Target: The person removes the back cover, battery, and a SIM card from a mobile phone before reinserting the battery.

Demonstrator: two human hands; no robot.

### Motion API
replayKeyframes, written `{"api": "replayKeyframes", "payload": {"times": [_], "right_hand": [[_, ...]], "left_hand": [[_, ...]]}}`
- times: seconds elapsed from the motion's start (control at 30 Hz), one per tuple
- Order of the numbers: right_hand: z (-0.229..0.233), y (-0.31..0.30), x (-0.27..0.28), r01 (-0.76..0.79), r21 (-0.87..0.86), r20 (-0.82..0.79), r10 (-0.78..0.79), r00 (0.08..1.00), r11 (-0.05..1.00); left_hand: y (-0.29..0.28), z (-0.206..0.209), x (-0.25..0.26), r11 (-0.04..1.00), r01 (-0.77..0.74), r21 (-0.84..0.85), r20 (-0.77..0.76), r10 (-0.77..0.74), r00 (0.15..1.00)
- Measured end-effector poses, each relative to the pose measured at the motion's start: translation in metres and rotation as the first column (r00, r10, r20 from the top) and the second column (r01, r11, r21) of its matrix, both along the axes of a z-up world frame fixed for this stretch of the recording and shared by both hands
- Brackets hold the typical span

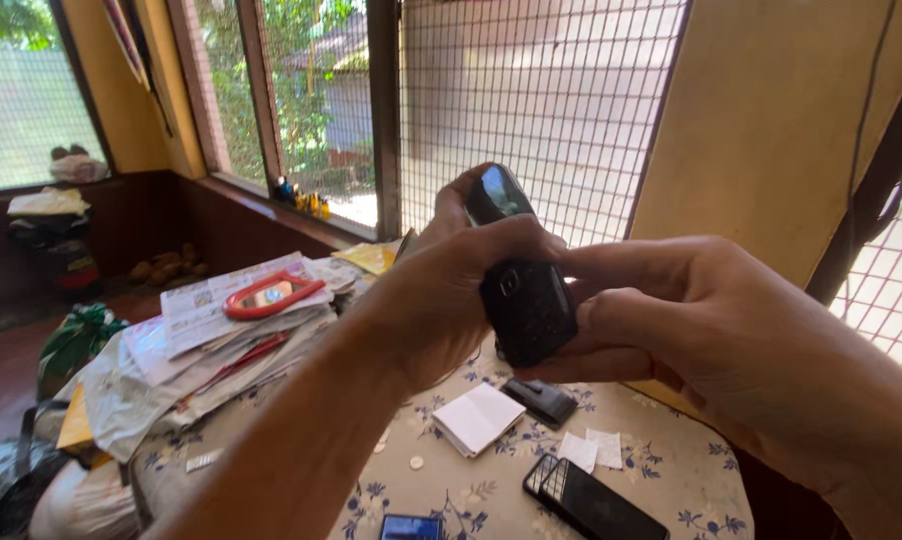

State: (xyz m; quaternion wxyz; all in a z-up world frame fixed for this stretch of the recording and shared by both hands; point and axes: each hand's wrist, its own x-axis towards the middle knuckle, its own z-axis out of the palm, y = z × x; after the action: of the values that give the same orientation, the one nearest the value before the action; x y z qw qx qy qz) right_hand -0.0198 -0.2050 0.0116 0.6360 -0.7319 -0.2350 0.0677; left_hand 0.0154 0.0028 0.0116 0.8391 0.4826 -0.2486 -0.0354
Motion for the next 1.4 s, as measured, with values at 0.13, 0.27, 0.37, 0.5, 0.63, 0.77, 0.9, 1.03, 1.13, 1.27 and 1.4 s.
{"api": "replayKeyframes", "payload": {"times": [0.13, 0.27, 0.37, 0.5, 0.63, 0.77, 0.9, 1.03, 1.13, 1.27, 1.4], "right_hand": [[0.012, 0.025, -0.008, 0.01, -0.167, 0.107, 0.008, 0.994, 0.986], [0.015, 0.046, -0.014, 0.137, -0.314, 0.031, -0.134, 0.991, 0.94], [0.007, 0.05, -0.01, 0.037, -0.281, -0.05, -0.053, 0.997, 0.959], [-0.008, 0.047, 0.005, -0.114, -0.263, -0.11, 0.088, 0.99, 0.958], [-0.018, 0.05, 0.014, -0.181, -0.261, -0.165, 0.141, 0.976, 0.948], [-0.013, 0.054, 0.025, -0.078, -0.41, -0.177, 0.005, 0.984, 0.909], [-0.01, 0.037, 0.049, -0.295, -0.144, -0.124, 0.279, 0.952, 0.945], [-0.005, 0.016, 0.072, -0.273, -0.041, -0.099, 0.268, 0.958, 0.961], [-0.003, 0.007, 0.075, -0.3, 0.014, -0.094, 0.3, 0.949, 0.954], [-0.003, 0.005, 0.073, -0.326, 0.009, -0.029, 0.326, 0.945, 0.945], [0.003, 0.01, 0.062, -0.251, -0.074, 0.001, 0.252, 0.968, 0.965]], "left_hand": [[0.014, -0.009, -0.01, 0.996, -0.079, -0.05, -0.054, 0.076, 0.996], [0.019, -0.022, -0.02, 0.979, -0.185, -0.087, -0.09, 0.177, 0.98], [0.021, -0.034, -0.026, 0.963, -0.229, -0.144, -0.146, 0.208, 0.967], [0.022, -0.052, -0.032, 0.943, -0.241, -0.229, -0.152, 0.21, 0.966], [0.019, -0.061, -0.033, 0.92, -0.331, -0.209, -0.296, 0.263, 0.918], [0.014, -0.06, -0.021, 0.901, -0.394, -0.18, -0.353, 0.315, 0.881], [0.02, -0.042, 0.0, 0.913, -0.377, -0.156, -0.182, 0.348, 0.92], [0.015, -0.024, 0.005, 0.927, -0.335, -0.172, -0.097, 0.322, 0.942], [0.01, -0.015, 0.0, 0.927, -0.356, -0.116, -0.109, 0.344, 0.933], [0.006, -0.012, -0.006, 0.934, -0.34, -0.113, -0.093, 0.33, 0.939], [0.001, -0.01, -0.008, 0.934, -0.349, -0.077, -0.069, 0.344, 0.936]]}}
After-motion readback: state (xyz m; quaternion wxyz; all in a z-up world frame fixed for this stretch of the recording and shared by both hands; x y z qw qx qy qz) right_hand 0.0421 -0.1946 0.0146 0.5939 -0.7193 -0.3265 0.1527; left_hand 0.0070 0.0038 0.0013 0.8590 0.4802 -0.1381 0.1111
